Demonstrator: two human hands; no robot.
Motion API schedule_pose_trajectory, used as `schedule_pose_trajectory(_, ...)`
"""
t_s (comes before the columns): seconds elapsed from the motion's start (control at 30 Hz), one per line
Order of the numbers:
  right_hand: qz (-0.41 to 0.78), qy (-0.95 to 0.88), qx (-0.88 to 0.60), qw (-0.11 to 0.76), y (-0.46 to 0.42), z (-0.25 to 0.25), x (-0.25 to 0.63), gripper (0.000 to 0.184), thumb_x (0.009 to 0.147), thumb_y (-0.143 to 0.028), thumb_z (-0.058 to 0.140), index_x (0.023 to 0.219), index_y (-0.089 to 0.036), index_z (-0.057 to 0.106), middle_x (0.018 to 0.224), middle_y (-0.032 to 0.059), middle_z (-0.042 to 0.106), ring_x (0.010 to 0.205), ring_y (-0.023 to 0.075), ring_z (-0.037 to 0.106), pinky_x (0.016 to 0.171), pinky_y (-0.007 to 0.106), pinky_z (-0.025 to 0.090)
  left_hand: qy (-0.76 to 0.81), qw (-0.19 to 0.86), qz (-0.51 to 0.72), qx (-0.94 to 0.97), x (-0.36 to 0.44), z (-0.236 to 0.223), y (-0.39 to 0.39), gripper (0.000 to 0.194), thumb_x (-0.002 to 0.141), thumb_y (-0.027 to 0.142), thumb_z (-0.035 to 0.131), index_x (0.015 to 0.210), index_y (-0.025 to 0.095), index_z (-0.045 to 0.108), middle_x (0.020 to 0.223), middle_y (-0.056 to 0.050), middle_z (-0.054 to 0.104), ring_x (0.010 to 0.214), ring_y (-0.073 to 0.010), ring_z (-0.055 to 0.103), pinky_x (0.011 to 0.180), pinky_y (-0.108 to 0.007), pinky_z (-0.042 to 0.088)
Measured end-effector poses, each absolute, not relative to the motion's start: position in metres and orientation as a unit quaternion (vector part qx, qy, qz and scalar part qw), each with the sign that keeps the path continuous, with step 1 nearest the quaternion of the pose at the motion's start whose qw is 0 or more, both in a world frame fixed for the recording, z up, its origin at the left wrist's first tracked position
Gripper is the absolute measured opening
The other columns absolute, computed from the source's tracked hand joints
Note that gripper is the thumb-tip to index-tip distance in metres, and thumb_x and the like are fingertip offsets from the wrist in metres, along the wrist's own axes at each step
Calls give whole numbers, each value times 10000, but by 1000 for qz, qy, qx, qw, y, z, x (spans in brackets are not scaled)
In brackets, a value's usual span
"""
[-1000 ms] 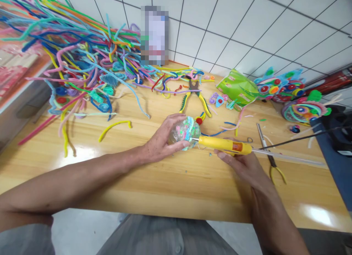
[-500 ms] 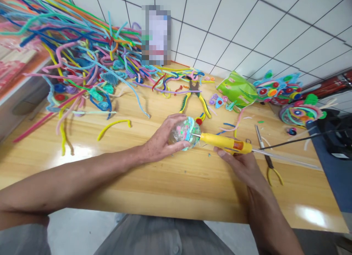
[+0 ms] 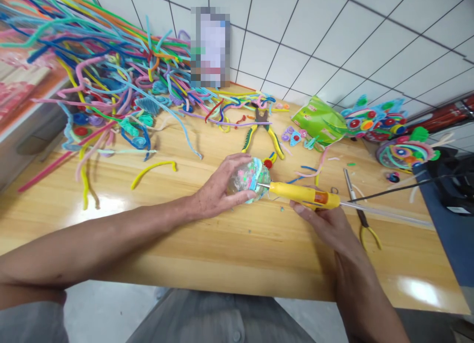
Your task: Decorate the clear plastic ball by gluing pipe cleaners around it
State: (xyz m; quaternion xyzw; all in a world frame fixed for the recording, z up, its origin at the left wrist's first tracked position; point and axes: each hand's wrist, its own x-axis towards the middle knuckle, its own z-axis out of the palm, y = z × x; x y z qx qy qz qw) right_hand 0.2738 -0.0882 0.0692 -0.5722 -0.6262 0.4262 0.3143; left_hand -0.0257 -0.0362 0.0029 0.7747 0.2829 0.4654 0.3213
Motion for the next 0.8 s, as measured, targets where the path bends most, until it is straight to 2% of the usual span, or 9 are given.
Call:
schedule_pose_trajectory(0.2, 428, -623, -565, 330, -89, 69, 272, 443, 872, -690, 799, 935, -252, 817, 877, 54, 805, 820, 236, 760, 730, 334, 662, 288, 325, 462, 774, -25, 2, -36, 720, 997, 461, 749, 1609, 289, 413, 1571, -171, 543, 1507, -338, 526, 1264, -570, 473)
schedule_pose_trajectory(0.37, 438, -620, -574, 308, -90, 69, 275, 419, 873, -663, 808, 966, -255, 817, 871, 48, 808, 795, 238, 748, 706, 341, 657, 290, 329, 458, 773, -26, 2, -36, 716, 998, 461, 743, 1611, 287, 416, 1582, -172, 540, 1516, -343, 519, 1271, -577, 462)
schedule_pose_trajectory(0.8, 444, -624, -573, 289, -91, 67, 280, 400, 890, -634, 800, 974, -243, 795, 881, 49, 812, 821, 249, 760, 758, 366, 665, 289, 322, 462, 774, -25, 2, -36, 701, 1008, 460, 736, 1605, 284, 411, 1568, -169, 544, 1513, -330, 517, 1273, -567, 467)
